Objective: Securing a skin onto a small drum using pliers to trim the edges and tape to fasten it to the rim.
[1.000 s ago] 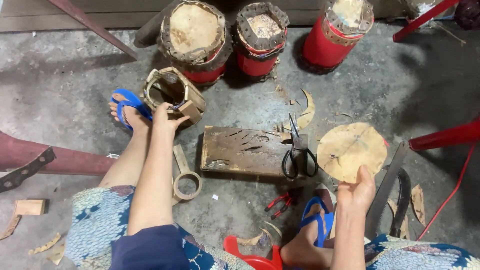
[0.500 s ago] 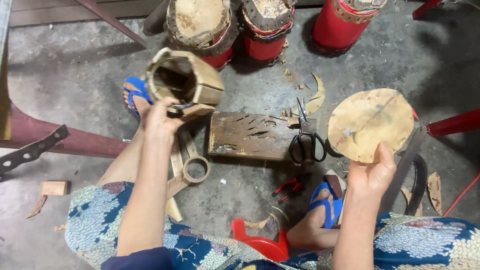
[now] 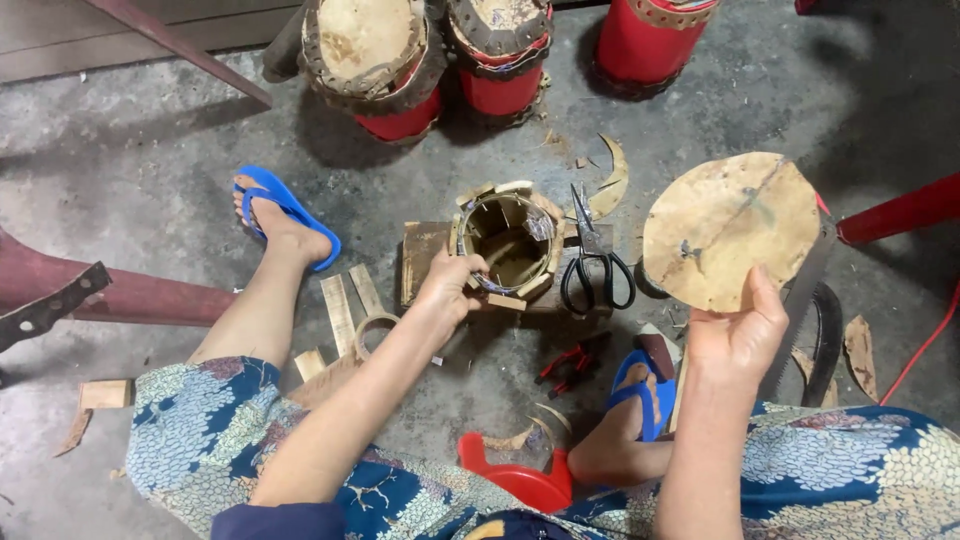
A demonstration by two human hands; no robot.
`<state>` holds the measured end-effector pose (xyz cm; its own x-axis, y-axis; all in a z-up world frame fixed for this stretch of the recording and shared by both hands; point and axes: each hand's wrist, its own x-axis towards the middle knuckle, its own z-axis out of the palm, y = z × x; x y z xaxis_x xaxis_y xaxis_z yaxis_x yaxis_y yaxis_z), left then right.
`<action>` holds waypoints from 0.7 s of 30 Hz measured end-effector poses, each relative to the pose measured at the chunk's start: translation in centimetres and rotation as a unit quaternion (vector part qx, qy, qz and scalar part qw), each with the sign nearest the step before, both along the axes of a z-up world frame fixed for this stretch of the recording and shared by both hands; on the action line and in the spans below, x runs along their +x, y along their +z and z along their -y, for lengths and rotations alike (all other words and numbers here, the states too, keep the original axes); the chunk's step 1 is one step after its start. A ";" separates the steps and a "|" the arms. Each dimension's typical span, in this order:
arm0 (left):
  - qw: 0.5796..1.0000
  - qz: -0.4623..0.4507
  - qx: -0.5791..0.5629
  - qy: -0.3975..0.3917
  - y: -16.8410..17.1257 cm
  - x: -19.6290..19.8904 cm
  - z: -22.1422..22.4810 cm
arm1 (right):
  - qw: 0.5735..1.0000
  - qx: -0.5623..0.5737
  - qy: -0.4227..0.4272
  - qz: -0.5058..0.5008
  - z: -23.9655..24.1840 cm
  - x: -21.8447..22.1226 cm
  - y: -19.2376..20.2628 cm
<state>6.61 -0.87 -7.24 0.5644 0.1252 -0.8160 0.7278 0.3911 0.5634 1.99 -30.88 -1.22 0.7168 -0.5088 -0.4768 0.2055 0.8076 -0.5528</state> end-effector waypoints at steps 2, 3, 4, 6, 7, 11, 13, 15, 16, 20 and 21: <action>0.999 -0.009 0.026 0.018 -0.5 0.0 0.6 | 1.000 0.007 -0.007 -0.013 -0.4 0.1 0.1; 0.999 -0.008 0.026 0.019 -3.3 -0.3 -0.1 | 1.000 0.008 -0.005 -0.012 0.7 0.5 -2.1; 0.999 0.027 0.021 0.020 -6.1 -0.6 -0.8 | 0.999 0.012 0.008 -0.031 1.7 0.8 -4.3; 0.998 0.063 0.015 0.025 -5.1 -1.6 -0.9 | 0.998 0.015 0.027 -0.049 2.6 1.5 -6.8; 0.988 0.118 0.094 0.013 -1.4 -2.5 -0.2 | 0.998 0.026 0.031 -0.045 2.6 1.5 -7.3; 0.785 0.438 0.431 -0.076 2.7 -6.9 1.1 | 0.995 0.074 0.049 -0.044 0.9 2.3 -7.3; 0.736 0.476 0.463 -0.130 0.8 -7.4 1.4 | 0.993 0.079 0.069 -0.046 0.2 2.7 -8.0; 0.682 0.510 0.491 -0.183 -0.6 -7.6 1.5 | 0.991 0.082 0.090 -0.048 -0.9 2.8 -7.7; 0.656 0.515 0.518 -0.189 -1.0 -7.4 1.5 | 0.990 0.077 0.101 -0.055 -1.5 2.8 -7.0; 0.607 0.547 0.553 -0.164 -3.1 -6.6 1.5 | 0.991 0.044 0.117 -0.056 -2.2 2.7 -5.5; 0.608 0.546 0.553 -0.165 -2.9 -6.5 1.4 | 0.991 0.044 0.116 -0.057 -2.0 2.7 -5.9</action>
